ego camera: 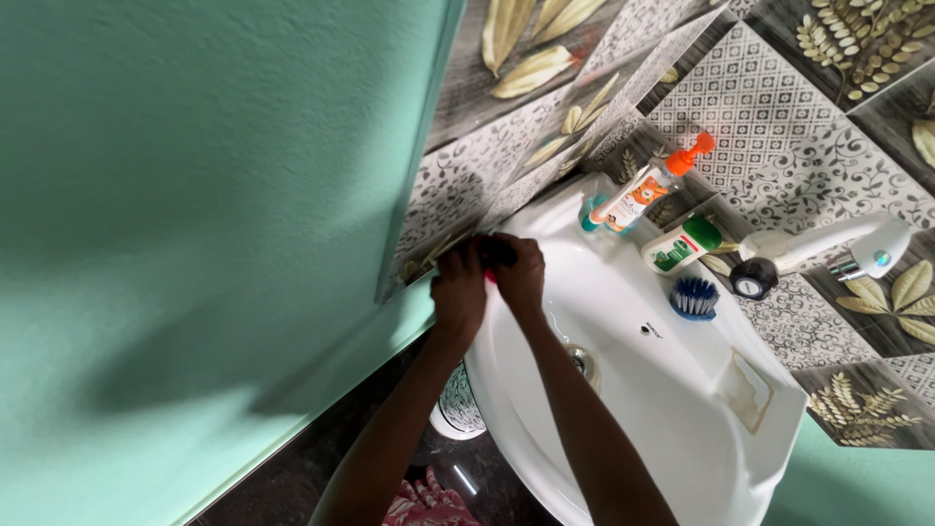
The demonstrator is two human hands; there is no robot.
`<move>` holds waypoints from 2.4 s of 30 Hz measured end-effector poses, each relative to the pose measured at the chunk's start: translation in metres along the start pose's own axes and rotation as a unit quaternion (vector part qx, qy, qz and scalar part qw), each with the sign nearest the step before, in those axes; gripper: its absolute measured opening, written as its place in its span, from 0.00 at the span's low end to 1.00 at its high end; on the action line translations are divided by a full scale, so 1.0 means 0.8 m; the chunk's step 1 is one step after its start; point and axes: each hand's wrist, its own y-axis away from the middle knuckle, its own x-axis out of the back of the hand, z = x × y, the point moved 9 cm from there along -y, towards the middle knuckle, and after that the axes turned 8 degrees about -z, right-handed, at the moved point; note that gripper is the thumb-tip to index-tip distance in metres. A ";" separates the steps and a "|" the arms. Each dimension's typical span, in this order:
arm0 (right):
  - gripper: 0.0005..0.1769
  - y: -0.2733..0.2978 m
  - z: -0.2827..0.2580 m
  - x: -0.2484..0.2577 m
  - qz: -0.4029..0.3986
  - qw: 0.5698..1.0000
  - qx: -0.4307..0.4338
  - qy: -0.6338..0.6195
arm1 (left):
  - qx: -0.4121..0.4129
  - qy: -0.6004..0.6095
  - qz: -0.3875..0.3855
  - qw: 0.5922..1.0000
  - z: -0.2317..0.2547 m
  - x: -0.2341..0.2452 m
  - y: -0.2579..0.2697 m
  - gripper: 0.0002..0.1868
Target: The person wipes the edges and rim of a bathroom pedestal sink with a red cloth.
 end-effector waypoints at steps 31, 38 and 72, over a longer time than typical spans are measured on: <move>0.24 0.067 0.023 -0.013 -0.176 0.977 0.106 -0.058 | -0.063 0.297 -0.184 0.935 -0.065 0.032 0.039 0.23; 0.28 0.158 -0.042 0.022 -0.251 0.960 0.101 -0.078 | 0.070 0.440 -0.079 0.892 -0.094 0.063 0.174 0.25; 0.63 0.258 -0.017 0.186 -0.546 0.678 0.019 -0.492 | -0.233 0.358 -0.324 0.844 0.173 0.288 0.133 0.21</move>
